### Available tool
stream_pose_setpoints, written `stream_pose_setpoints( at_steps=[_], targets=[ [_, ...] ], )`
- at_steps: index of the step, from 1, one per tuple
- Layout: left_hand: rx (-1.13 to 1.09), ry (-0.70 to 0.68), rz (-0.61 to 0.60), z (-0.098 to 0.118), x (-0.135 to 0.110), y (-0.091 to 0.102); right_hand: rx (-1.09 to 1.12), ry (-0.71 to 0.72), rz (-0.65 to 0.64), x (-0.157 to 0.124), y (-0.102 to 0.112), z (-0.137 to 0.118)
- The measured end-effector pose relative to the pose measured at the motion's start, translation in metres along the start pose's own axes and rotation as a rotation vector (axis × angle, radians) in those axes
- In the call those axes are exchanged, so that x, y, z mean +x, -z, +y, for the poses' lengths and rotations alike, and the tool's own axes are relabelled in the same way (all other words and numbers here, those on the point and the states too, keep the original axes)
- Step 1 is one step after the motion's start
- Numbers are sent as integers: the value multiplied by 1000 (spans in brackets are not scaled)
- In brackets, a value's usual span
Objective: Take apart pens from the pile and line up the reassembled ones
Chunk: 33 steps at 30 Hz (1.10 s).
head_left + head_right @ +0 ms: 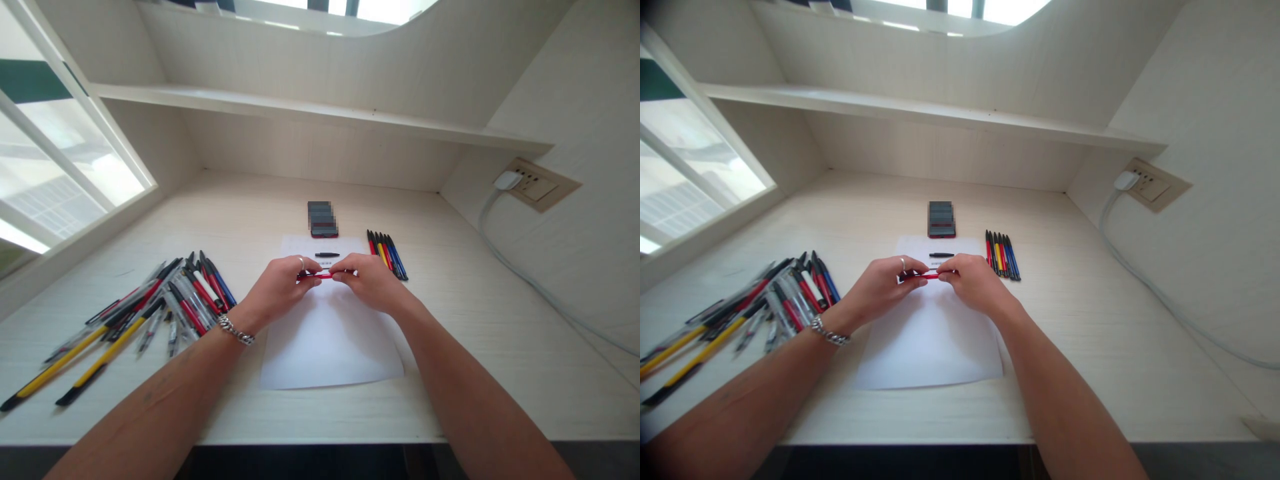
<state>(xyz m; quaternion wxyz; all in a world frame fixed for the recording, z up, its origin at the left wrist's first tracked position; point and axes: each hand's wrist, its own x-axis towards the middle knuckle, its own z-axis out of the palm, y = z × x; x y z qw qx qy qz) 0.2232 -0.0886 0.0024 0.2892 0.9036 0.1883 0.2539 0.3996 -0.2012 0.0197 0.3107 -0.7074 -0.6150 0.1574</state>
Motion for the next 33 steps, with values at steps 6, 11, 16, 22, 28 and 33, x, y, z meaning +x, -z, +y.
stream_pose_setpoints(
  at_steps=[6,11,16,22,28,33],
  targets=[
    [32,21,-95,-7,0,-1,-29,-61,-75,-2,6,6],
    [156,6,-141,-9,1,-3,-105,-73,-115,0,4,11],
    [247,-15,-163,-11,2,-5,-139,-75,-122,1,1,15],
    [274,-28,-164,-10,3,-7,-132,-91,-129,1,-1,15],
    [224,-6,-106,-14,4,1,-127,-84,-96,1,5,18],
    [224,54,-41,-21,4,8,-152,-158,7,3,15,22]
  ],
)
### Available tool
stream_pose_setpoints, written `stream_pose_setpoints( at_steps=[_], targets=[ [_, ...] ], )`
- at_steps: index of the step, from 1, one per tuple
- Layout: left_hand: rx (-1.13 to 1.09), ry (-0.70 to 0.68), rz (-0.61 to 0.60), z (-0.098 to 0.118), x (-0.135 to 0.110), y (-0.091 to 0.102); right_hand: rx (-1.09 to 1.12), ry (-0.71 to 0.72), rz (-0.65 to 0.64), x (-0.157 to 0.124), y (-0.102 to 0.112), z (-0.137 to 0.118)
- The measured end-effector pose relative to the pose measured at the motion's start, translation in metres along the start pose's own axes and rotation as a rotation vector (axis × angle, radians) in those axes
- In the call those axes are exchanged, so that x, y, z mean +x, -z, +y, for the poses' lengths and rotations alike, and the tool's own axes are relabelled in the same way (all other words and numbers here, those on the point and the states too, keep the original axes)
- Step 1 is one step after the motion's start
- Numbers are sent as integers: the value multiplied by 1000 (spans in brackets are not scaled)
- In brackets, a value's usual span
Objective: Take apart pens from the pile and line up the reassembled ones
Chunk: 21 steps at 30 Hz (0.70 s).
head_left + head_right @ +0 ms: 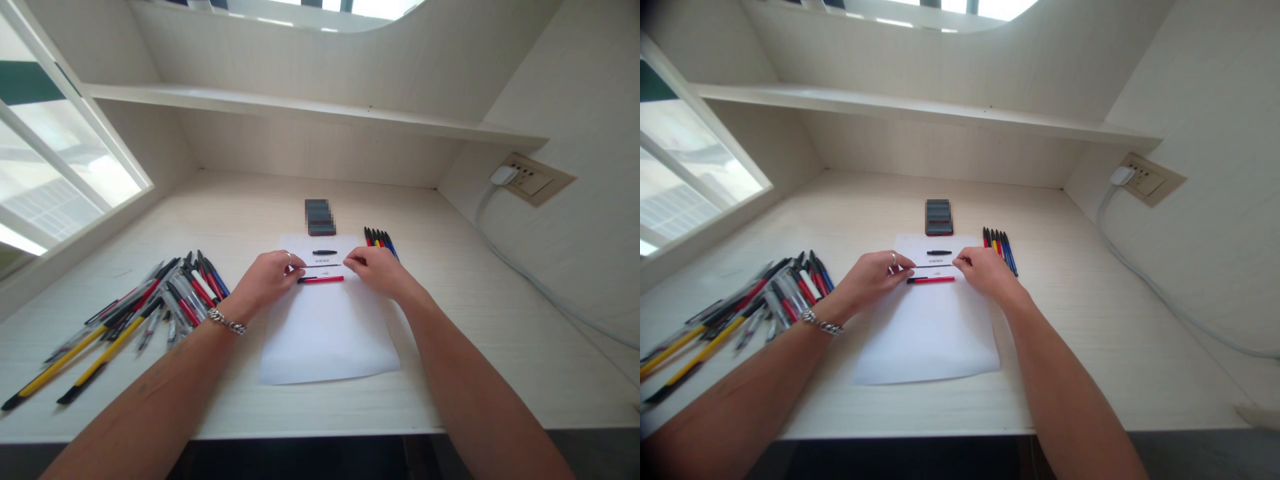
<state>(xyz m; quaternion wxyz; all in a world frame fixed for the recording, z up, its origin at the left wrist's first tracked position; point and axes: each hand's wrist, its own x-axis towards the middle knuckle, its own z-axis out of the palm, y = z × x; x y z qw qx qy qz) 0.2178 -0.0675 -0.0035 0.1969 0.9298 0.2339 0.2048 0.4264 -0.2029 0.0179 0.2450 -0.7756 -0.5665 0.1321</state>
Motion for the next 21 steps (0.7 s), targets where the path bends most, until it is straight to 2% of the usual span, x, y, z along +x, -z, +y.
stream_pose_setpoints(
  at_steps=[5,9,15,21],
  targets=[
    [12,32,-39,3,1,1,-2,-31,-30,3,1,8],
    [60,27,-14,10,0,-2,-4,-3,-31,5,-2,13],
    [108,-62,7,23,-2,-13,-10,50,-20,6,-5,10],
    [125,-96,-45,28,-2,-19,8,67,20,5,-6,9]
  ],
)
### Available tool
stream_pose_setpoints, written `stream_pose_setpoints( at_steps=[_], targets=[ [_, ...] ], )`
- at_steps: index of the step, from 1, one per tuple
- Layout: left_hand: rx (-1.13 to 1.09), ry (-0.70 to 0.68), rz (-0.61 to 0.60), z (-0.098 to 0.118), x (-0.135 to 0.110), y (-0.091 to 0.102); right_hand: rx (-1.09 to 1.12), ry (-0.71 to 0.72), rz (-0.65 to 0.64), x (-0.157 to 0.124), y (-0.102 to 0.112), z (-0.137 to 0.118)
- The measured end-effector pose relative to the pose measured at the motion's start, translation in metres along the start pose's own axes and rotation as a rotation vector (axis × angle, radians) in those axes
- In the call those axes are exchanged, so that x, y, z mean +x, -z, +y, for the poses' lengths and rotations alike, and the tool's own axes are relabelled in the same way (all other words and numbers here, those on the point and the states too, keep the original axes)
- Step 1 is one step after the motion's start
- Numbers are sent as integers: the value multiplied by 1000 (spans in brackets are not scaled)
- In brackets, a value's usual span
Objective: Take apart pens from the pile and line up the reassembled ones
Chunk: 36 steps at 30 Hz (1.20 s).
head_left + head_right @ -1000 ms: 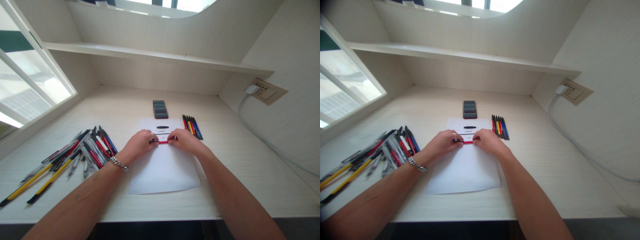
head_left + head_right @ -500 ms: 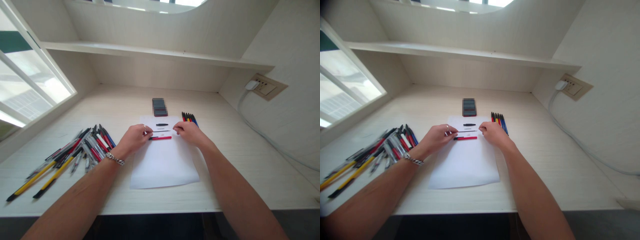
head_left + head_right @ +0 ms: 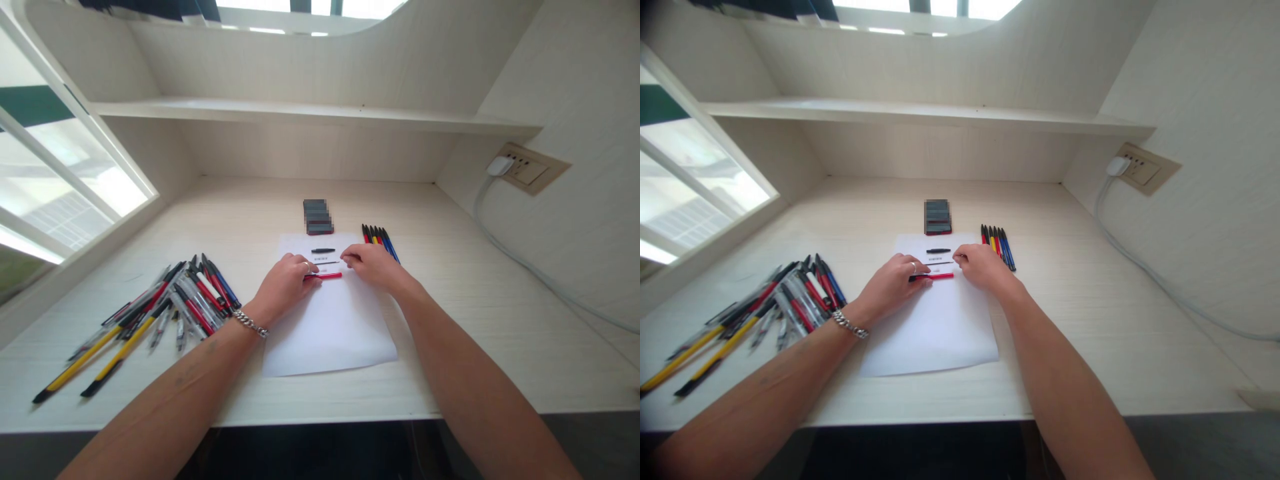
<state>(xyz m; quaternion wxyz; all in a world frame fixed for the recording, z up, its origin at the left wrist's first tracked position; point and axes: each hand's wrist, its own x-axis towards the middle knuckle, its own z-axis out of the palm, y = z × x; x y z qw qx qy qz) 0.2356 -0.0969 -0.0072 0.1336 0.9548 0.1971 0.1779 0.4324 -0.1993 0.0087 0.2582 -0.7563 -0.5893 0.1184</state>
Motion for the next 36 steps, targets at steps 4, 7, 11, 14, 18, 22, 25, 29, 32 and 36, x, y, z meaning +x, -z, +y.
stream_pose_setpoints(
  at_steps=[4,7,11,14,18,22,25,29,32,36],
  targets=[
    [-8,4,-18,0,1,-1,-2,12,10,0,0,-1],
    [-10,-8,-10,-1,2,-2,-3,20,7,-1,0,-1],
    [-1,-2,15,-5,2,0,-14,16,3,-1,0,-2],
    [-4,34,25,-9,2,4,-22,15,0,0,-2,-3],
    [-78,82,46,-17,1,10,-24,23,-3,0,-8,-5],
    [-108,50,74,-24,0,11,-42,55,22,-1,-15,-10],
    [-99,33,47,-26,0,11,-54,61,40,-1,-21,-15],
    [-123,36,55,-24,0,11,-73,37,43,0,-29,-19],
    [-142,30,59,-24,1,11,-79,40,43,1,-33,-21],
    [-166,31,51,-26,1,10,-86,55,31,2,-37,-20]
  ],
)
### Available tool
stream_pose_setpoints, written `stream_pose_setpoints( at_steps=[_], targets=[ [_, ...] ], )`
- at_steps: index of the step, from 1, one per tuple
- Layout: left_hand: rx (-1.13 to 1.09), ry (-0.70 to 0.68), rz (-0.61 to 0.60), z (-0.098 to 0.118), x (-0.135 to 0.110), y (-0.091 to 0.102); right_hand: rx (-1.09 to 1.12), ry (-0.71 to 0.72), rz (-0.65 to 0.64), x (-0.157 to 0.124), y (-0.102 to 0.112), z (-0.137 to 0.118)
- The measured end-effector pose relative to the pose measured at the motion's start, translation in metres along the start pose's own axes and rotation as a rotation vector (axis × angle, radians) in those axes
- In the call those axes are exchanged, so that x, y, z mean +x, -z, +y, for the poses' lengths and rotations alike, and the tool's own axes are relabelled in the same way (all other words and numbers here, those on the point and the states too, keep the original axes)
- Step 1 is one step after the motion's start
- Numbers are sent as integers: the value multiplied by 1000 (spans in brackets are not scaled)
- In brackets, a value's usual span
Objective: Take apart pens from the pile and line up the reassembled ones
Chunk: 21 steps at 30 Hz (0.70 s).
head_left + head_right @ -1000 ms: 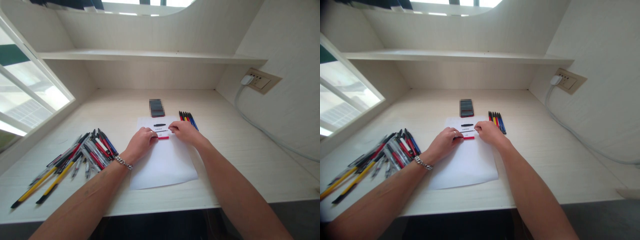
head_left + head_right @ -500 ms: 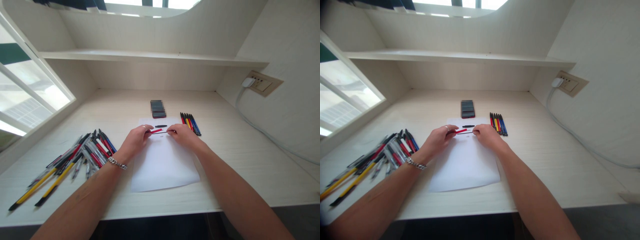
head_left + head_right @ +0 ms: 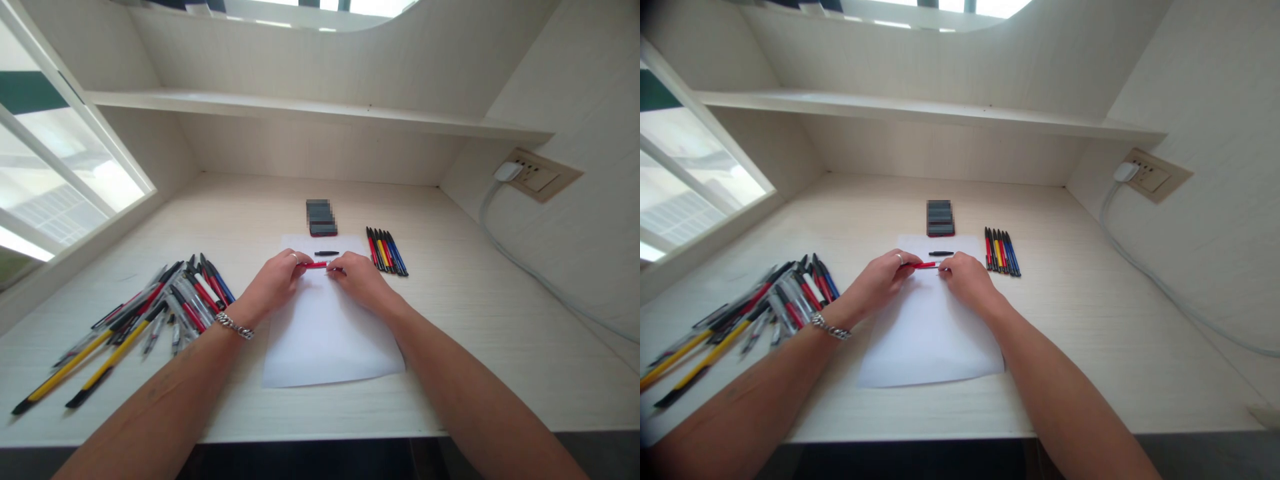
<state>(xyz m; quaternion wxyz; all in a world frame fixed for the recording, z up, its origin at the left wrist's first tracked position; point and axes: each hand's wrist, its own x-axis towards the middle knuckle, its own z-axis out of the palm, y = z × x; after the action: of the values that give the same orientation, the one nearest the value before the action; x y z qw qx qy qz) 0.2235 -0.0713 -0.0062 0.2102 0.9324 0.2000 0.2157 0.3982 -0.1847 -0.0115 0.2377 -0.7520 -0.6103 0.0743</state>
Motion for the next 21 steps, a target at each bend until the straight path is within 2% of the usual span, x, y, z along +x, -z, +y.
stream_pose_setpoints(
  at_steps=[4,11,21],
  targets=[
    [-4,29,-2,0,0,1,25,3,25,1,2,2],
    [-5,73,-12,2,0,3,147,38,209,-2,19,0],
    [-16,52,-3,2,0,0,146,73,214,-5,19,-8]
  ],
)
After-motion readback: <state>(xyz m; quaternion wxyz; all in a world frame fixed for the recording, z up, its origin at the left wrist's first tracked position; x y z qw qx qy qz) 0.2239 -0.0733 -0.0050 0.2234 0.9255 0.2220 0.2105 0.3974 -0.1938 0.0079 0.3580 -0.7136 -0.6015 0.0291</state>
